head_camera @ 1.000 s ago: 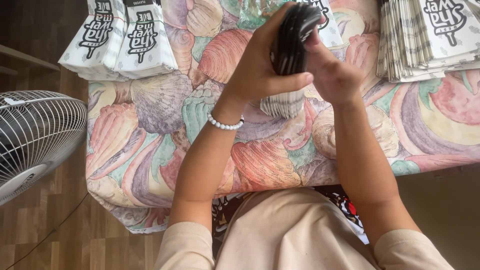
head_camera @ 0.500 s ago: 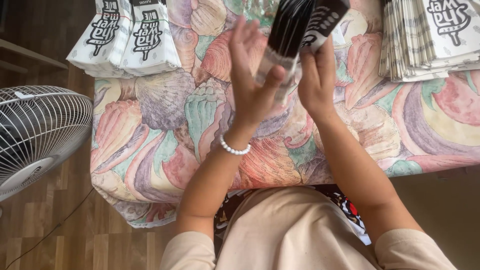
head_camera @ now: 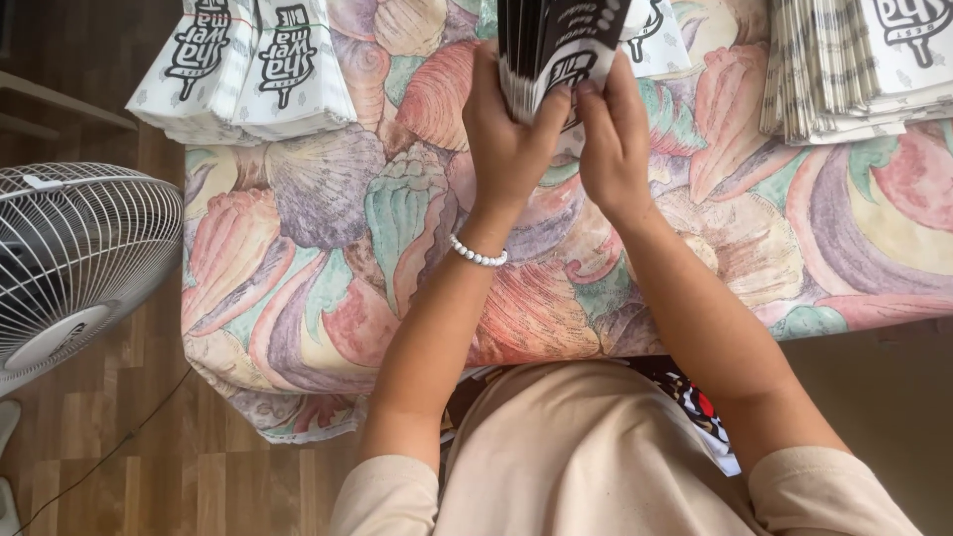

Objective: The person stacks and organizes paper food wrappers on a table by hand, aligning them into piles and securing them with rubber bands.

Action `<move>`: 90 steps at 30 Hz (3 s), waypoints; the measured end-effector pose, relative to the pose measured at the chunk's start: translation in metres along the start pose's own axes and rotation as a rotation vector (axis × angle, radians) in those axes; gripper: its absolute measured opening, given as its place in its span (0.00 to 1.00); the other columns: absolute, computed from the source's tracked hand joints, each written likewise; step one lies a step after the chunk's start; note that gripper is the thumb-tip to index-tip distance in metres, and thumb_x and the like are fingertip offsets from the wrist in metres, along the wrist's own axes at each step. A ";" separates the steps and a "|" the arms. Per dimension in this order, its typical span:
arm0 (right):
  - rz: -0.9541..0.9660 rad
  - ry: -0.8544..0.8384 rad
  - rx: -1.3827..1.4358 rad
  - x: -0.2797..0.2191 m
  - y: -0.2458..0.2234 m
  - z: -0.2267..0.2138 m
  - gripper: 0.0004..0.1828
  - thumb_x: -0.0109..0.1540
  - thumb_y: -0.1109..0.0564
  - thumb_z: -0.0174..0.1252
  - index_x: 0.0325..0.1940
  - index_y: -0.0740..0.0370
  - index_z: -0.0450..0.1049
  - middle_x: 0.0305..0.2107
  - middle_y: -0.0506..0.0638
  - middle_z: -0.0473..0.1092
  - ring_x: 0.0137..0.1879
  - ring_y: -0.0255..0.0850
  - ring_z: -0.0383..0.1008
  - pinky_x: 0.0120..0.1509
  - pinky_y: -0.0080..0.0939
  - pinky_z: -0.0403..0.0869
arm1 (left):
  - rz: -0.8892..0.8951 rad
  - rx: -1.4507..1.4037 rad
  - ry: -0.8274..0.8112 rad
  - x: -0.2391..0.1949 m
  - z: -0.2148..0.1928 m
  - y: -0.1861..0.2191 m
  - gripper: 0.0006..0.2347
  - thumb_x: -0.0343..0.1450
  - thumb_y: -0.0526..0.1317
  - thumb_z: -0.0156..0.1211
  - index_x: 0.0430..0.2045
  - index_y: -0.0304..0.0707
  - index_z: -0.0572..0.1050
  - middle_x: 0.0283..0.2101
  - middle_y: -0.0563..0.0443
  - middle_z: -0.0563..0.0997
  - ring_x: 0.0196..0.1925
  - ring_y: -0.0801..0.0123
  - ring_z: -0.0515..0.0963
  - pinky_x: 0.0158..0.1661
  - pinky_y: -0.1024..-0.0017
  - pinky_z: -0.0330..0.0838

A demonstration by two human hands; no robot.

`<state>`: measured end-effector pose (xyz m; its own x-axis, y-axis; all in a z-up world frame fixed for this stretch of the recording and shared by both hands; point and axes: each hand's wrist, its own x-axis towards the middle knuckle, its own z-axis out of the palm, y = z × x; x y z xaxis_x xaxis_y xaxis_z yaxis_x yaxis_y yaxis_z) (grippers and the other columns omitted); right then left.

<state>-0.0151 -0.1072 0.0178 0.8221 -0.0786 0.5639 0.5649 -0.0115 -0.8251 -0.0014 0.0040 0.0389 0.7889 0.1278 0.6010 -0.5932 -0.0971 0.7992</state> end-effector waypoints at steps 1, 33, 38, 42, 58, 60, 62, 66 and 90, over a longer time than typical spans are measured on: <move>0.004 -0.001 0.001 -0.003 -0.002 0.001 0.08 0.74 0.62 0.40 0.54 0.63 0.64 0.43 0.51 0.62 0.46 0.39 0.61 0.51 0.36 0.66 | -0.004 0.002 0.000 -0.008 0.001 -0.006 0.13 0.65 0.41 0.60 0.38 0.45 0.66 0.32 0.58 0.73 0.31 0.72 0.72 0.33 0.71 0.69; -0.281 0.279 -0.219 0.033 -0.071 0.021 0.48 0.67 0.64 0.84 0.73 0.49 0.52 0.60 0.58 0.65 0.67 0.48 0.71 0.76 0.46 0.74 | -0.026 0.297 0.174 -0.039 0.024 -0.010 0.23 0.64 0.51 0.65 0.50 0.44 0.67 0.43 0.55 0.78 0.43 0.61 0.83 0.39 0.63 0.79; -0.263 0.315 -0.236 0.040 -0.072 0.026 0.43 0.65 0.71 0.80 0.67 0.51 0.55 0.49 0.59 0.69 0.54 0.46 0.74 0.59 0.45 0.78 | -0.023 0.278 0.172 -0.038 0.023 -0.006 0.22 0.64 0.48 0.64 0.49 0.41 0.67 0.42 0.52 0.78 0.42 0.56 0.82 0.40 0.60 0.77; -0.321 0.314 -0.293 0.042 -0.073 0.027 0.44 0.63 0.68 0.84 0.66 0.53 0.55 0.54 0.57 0.65 0.60 0.48 0.70 0.70 0.44 0.72 | -0.015 0.279 0.156 -0.041 0.022 -0.009 0.22 0.65 0.47 0.63 0.50 0.40 0.67 0.44 0.51 0.77 0.45 0.55 0.81 0.43 0.60 0.77; 0.238 -0.096 -0.114 0.015 0.000 -0.021 0.20 0.53 0.59 0.43 0.47 0.66 0.69 0.45 0.54 0.68 0.52 0.45 0.67 0.59 0.46 0.71 | 0.029 0.056 0.028 -0.027 0.007 -0.028 0.09 0.72 0.46 0.59 0.31 0.41 0.72 0.30 0.55 0.76 0.30 0.70 0.75 0.30 0.72 0.68; 0.108 0.035 -0.034 0.003 0.023 -0.022 0.13 0.56 0.67 0.43 0.42 0.60 0.68 0.36 0.45 0.63 0.44 0.37 0.59 0.50 0.37 0.61 | 0.050 0.052 0.020 -0.025 0.004 -0.025 0.09 0.71 0.44 0.60 0.26 0.41 0.68 0.26 0.56 0.73 0.28 0.70 0.71 0.30 0.72 0.65; 0.099 0.019 -0.143 0.000 0.021 -0.017 0.10 0.59 0.67 0.43 0.43 0.60 0.67 0.38 0.47 0.63 0.44 0.38 0.59 0.49 0.38 0.61 | 0.065 0.035 0.033 -0.029 0.006 -0.027 0.08 0.72 0.45 0.56 0.33 0.40 0.69 0.32 0.53 0.74 0.34 0.66 0.74 0.37 0.69 0.68; 0.056 0.008 -0.181 -0.001 0.011 -0.009 0.16 0.61 0.63 0.40 0.52 0.64 0.64 0.40 0.48 0.58 0.45 0.39 0.54 0.53 0.39 0.59 | 0.028 0.112 0.006 -0.036 0.008 -0.030 0.27 0.66 0.46 0.64 0.58 0.40 0.63 0.54 0.48 0.75 0.57 0.58 0.79 0.55 0.63 0.80; 0.608 -1.207 -0.999 0.061 0.011 -0.063 0.15 0.71 0.53 0.42 0.54 0.56 0.73 0.34 0.56 0.76 0.39 0.51 0.74 0.48 0.53 0.68 | 0.198 0.717 -0.866 -0.019 -0.078 0.020 0.40 0.59 0.62 0.77 0.61 0.44 0.64 0.60 0.47 0.74 0.60 0.59 0.73 0.62 0.58 0.66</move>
<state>0.0364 -0.1751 0.0406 0.7367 0.4420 -0.5119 0.2922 -0.8906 -0.3485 -0.0404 0.0767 0.0435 0.7023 -0.6491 0.2922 -0.7107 -0.6164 0.3389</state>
